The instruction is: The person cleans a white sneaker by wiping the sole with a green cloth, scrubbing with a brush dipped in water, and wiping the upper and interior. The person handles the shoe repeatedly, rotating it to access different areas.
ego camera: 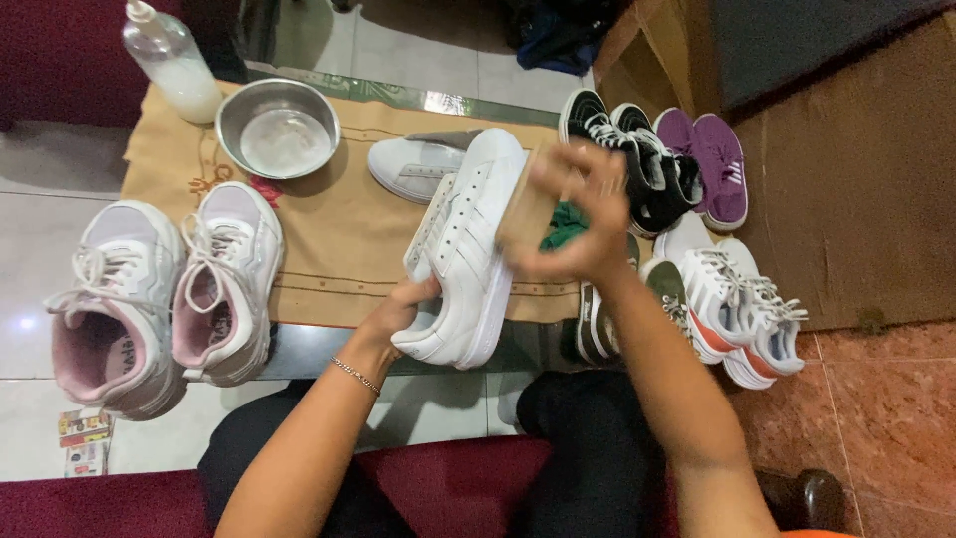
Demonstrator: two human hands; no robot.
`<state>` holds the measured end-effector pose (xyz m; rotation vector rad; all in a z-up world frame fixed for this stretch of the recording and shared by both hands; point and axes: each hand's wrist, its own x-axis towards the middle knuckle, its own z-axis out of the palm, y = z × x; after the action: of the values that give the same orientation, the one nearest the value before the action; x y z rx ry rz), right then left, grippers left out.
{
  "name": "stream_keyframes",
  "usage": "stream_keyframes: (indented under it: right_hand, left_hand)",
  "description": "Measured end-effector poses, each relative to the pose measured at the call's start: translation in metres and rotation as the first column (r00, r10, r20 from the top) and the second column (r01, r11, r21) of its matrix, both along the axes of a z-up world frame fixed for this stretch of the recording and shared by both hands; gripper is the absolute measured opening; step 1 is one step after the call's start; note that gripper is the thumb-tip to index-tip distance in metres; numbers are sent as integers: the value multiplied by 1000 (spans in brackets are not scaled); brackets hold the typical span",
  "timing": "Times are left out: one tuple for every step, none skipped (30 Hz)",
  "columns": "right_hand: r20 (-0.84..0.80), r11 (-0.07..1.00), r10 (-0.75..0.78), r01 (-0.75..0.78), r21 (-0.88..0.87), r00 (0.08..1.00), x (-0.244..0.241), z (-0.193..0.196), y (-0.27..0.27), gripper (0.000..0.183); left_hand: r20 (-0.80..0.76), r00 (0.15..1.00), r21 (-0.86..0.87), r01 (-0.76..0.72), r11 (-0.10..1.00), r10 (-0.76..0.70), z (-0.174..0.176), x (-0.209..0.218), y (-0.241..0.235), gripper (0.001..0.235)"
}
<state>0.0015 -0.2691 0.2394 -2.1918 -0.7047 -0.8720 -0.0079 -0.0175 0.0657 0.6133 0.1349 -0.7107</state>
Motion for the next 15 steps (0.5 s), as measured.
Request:
stream_keyframes:
  right_hand:
    - [-6, 999, -29, 29, -13, 1000, 17, 8, -12, 94]
    - [-18, 998, -56, 56, -28, 998, 32, 14, -23, 97]
    - [-31, 998, -60, 59, -30, 998, 18, 9, -9, 97]
    - [-32, 998, -22, 24, 53, 999, 10, 5, 6, 92]
    - [-30, 991, 15, -11, 136, 999, 2, 2, 23, 88]
    - [-23, 991, 27, -23, 131, 999, -17, -10, 36, 88]
    - [-30, 995, 82, -80, 61, 996, -37, -22, 50, 92]
    - [-55, 991, 130, -131, -10, 990, -64, -34, 60, 97]
    - [-65, 991, 135, -136, -16, 989, -76, -36, 63, 97]
    - [67, 979, 99, -85, -183, 993, -83, -36, 66, 87]
    - [203, 942, 86, -13, -337, 975, -92, -36, 69, 78]
    - [207, 942, 92, -17, -336, 974, -84, -33, 68, 78]
    - [199, 958, 71, -11, -286, 977, -77, -30, 67, 80]
    - [175, 972, 44, -2, -234, 984, -77, -28, 65, 82]
    - [165, 972, 43, -3, -233, 985, -63, -23, 58, 82]
  left_hand:
    - [28, 999, 30, 16, 999, -17, -7, 1, -2, 66]
    - [49, 998, 59, 30, 998, -32, -15, -3, -3, 67]
    - [36, 999, 57, 34, 998, -36, -8, -6, -4, 67]
    - [-10, 1000, 60, -18, 998, 19, -1, -2, -1, 66]
    - [-55, 996, 66, -70, 995, 74, 8, 2, 3, 66]
    - [-50, 995, 61, -82, 995, 85, 13, 9, 4, 66]
    - [-67, 989, 47, -130, 990, 133, 17, 15, 6, 63]
    - [-100, 980, 35, -171, 985, 173, 20, 13, 5, 61]
    - [-111, 978, 29, -175, 984, 178, 31, 8, 5, 61]
    - [-169, 967, 14, -194, 981, 193, 43, 8, 6, 64]
    - [-226, 952, 1, -212, 977, 207, 56, 7, 7, 68]
    - [-222, 952, 0, -218, 976, 213, 49, 13, 4, 68]
    - [-217, 953, -27, -221, 975, 210, 41, 18, 2, 67]
    - [-226, 953, -50, -217, 975, 201, 32, 17, -1, 65]
    - [-235, 951, -47, -217, 975, 200, 42, 13, 0, 65]
